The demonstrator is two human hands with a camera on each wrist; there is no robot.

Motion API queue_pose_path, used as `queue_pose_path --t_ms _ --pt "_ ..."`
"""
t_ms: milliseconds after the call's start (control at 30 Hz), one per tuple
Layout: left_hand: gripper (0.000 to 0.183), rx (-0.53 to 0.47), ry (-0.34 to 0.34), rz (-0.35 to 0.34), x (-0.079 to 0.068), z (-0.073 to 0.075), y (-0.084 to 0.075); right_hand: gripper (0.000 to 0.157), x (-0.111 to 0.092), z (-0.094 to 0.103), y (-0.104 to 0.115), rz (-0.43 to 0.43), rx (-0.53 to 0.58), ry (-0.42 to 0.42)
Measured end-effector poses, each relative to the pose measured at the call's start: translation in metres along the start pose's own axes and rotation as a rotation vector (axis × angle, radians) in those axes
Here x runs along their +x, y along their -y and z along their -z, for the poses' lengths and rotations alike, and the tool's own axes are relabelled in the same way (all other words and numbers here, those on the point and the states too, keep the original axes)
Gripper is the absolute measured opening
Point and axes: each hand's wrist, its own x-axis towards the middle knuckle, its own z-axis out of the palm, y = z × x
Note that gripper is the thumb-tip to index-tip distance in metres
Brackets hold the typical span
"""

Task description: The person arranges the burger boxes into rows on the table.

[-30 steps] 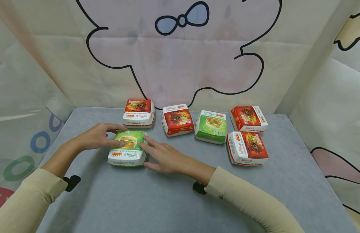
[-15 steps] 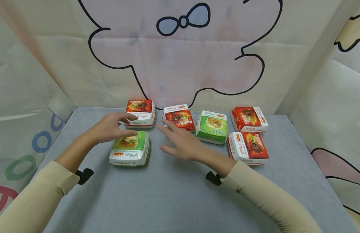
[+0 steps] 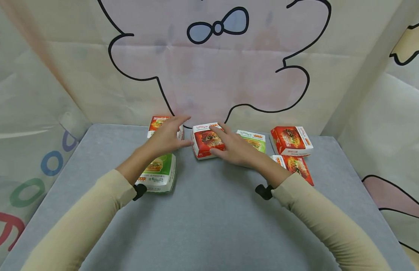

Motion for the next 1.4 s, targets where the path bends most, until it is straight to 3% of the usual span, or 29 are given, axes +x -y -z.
queue_pose_path --t_ms 167,433,767,1200,1400 --pt "0.084 0.026 0.094 0.043 0.009 -0.011 -0.006 0.079 0.003 -0.001 -0.012 -0.029 0.009 0.018" --pt "0.08 0.088 0.236 0.07 0.022 -0.019 -0.014 0.077 0.008 0.001 -0.025 -0.008 0.033 0.052" --pt "0.072 0.125 0.394 -0.002 0.028 -0.022 -0.012 0.07 0.011 -0.002 -0.028 -0.021 0.0 0.066" --pt "0.063 0.156 0.399 -0.023 0.025 -0.026 -0.019 0.056 0.017 -0.004 -0.032 -0.015 -0.021 0.062" --pt "0.058 0.237 0.362 -0.037 0.022 -0.028 -0.022 0.054 0.019 -0.005 -0.03 0.003 -0.1 0.013"
